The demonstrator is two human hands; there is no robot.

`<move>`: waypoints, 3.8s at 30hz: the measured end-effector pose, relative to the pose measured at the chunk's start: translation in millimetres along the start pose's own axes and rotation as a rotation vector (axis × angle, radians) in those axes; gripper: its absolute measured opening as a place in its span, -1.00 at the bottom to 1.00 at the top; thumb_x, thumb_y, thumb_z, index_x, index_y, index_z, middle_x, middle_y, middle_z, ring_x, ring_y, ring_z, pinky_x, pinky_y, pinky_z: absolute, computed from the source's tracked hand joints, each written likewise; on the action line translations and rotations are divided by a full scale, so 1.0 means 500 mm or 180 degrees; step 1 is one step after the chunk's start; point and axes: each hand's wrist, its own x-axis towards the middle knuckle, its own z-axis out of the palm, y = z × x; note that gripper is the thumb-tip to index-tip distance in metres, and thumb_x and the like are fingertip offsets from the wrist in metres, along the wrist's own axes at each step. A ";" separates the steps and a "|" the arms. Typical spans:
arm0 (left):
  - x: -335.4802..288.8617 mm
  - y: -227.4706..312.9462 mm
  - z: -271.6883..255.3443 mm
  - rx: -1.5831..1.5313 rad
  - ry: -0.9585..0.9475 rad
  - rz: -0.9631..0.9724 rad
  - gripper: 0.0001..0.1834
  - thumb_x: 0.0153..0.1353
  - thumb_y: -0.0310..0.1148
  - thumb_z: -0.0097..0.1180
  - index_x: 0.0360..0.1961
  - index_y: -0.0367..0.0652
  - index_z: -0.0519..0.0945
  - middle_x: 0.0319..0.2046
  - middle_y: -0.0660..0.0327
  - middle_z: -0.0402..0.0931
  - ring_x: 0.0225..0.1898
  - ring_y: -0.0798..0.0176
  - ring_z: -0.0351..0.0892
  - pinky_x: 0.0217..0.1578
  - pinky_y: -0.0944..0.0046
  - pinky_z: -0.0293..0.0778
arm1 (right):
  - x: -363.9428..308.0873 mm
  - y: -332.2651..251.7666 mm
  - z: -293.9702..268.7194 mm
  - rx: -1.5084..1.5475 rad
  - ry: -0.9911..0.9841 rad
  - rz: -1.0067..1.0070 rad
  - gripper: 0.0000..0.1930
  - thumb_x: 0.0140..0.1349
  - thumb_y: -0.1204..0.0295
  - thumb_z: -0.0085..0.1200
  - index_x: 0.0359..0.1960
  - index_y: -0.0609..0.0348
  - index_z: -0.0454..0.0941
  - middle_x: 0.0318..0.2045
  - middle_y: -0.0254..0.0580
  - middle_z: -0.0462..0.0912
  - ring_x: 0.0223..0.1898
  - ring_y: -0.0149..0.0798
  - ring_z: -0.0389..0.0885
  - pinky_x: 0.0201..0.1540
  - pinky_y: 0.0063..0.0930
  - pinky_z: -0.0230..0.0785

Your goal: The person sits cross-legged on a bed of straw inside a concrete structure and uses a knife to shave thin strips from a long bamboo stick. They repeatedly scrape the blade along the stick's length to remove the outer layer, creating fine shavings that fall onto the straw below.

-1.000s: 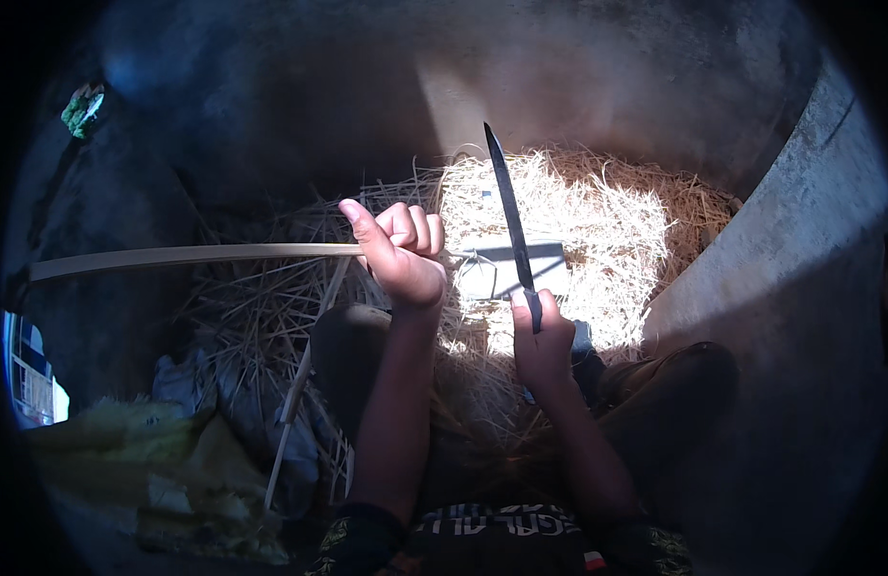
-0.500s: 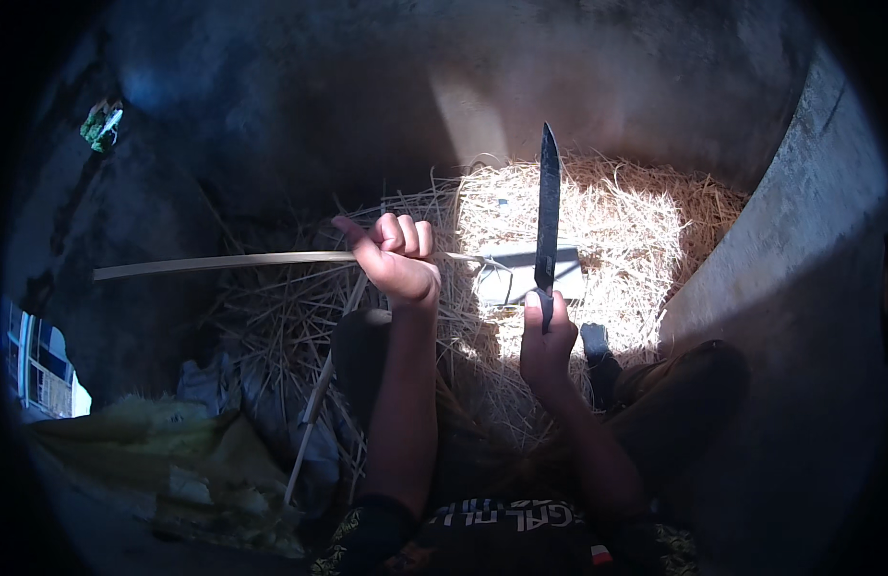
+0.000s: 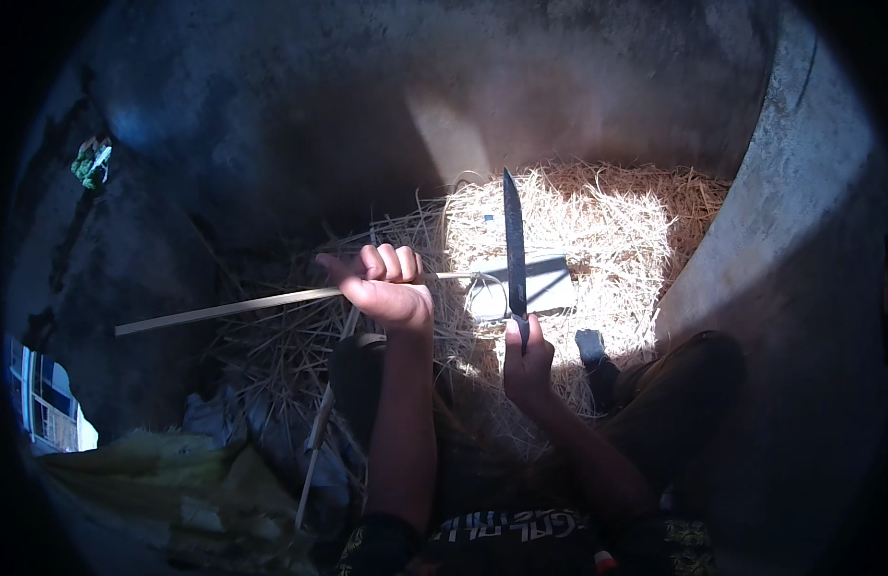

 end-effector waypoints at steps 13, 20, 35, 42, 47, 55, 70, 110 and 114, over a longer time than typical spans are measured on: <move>-0.045 -0.041 -0.008 0.0028 0.0129 0.0157 -0.34 0.47 0.17 -0.31 -0.75 0.09 -0.01 -0.81 0.45 -0.13 -0.75 0.45 -0.28 -0.72 0.36 -0.23 | 0.001 0.008 -0.027 -0.0574 0.0173 -0.0198 -0.69 0.44 0.21 -0.08 -0.32 0.25 0.41 -0.69 -0.11 0.49 -0.62 -0.21 0.55 -0.50 -0.21 0.35; -0.046 -0.012 0.011 0.0255 -0.0350 0.0243 -0.34 0.49 0.09 -0.27 -0.76 0.07 0.02 -0.81 0.45 -0.13 -0.76 0.46 -0.28 -0.72 0.37 -0.23 | 0.028 0.052 0.011 -0.0978 0.0002 0.0308 -0.72 0.36 0.28 0.03 -0.38 0.27 0.54 -0.66 0.04 0.51 -0.58 -0.01 0.57 -0.45 -0.16 0.37; -0.087 0.028 0.067 0.1125 -0.0392 0.0147 -0.31 0.48 0.16 -0.29 -0.77 0.01 0.07 -0.79 0.43 -0.11 -0.73 0.44 -0.21 -0.67 0.34 -0.15 | 0.000 0.023 -0.003 -0.0847 -0.0837 0.0627 -0.56 0.39 0.09 -0.08 -0.36 0.29 0.52 -0.54 0.15 0.59 -0.40 0.12 0.65 -0.28 -0.06 0.43; -0.058 0.035 0.046 0.1221 -0.0408 0.0265 -0.33 0.50 0.13 -0.30 -0.73 0.02 0.05 -0.77 0.44 -0.12 -0.72 0.45 -0.22 -0.68 0.36 -0.17 | -0.008 0.015 0.006 -0.1036 -0.1098 0.0606 -0.55 0.41 0.08 -0.08 -0.38 0.28 0.51 -0.56 0.13 0.58 -0.42 0.11 0.64 -0.30 -0.09 0.42; -0.037 0.010 0.038 0.0664 -0.0268 0.0371 -0.34 0.49 0.15 -0.29 -0.72 0.03 0.05 -0.76 0.44 -0.09 -0.72 0.45 -0.23 -0.70 0.39 -0.18 | -0.005 -0.014 0.006 -0.0807 -0.0664 0.0357 -0.65 0.39 0.16 0.06 -0.40 0.22 0.52 -0.67 -0.20 0.50 -0.58 -0.37 0.50 -0.45 -0.33 0.35; -0.027 -0.019 0.047 0.0368 -0.0135 0.0477 -0.32 0.49 0.17 -0.29 -0.76 0.07 0.03 -0.80 0.44 -0.13 -0.75 0.46 -0.28 -0.72 0.39 -0.24 | -0.005 0.041 0.033 0.0129 0.0087 -0.0185 -0.74 0.43 0.29 -0.03 -0.37 0.21 0.43 -0.68 -0.32 0.39 -0.61 -0.49 0.39 -0.52 -0.45 0.28; -0.028 -0.015 0.028 0.0154 -0.0454 0.0470 -0.33 0.52 0.11 -0.33 -0.76 0.06 0.03 -0.80 0.45 -0.12 -0.76 0.46 -0.25 -0.73 0.39 -0.19 | -0.015 0.091 0.038 -0.0409 -0.0291 0.0083 -0.69 0.44 0.27 -0.07 -0.39 0.26 0.46 -0.65 -0.19 0.43 -0.59 -0.39 0.43 -0.47 -0.32 0.32; 0.001 0.035 -0.042 0.0176 -0.0780 -0.0004 -0.32 0.50 0.18 -0.37 -0.76 0.07 0.05 -0.80 0.46 -0.11 -0.75 0.46 -0.22 -0.70 0.37 -0.16 | -0.013 0.048 0.048 -0.1005 -0.0802 0.0466 -0.63 0.46 0.17 -0.08 -0.38 0.24 0.46 -0.68 -0.18 0.44 -0.57 -0.30 0.45 -0.44 -0.31 0.31; -0.007 0.039 -0.034 0.0216 -0.0762 -0.0035 -0.32 0.51 0.16 -0.39 -0.76 0.07 0.06 -0.79 0.47 -0.12 -0.76 0.46 -0.21 -0.71 0.38 -0.15 | -0.001 -0.033 0.030 -0.0114 -0.0264 0.0141 -0.64 0.46 0.18 -0.10 -0.36 0.23 0.48 -0.69 -0.29 0.44 -0.59 -0.44 0.44 -0.48 -0.38 0.31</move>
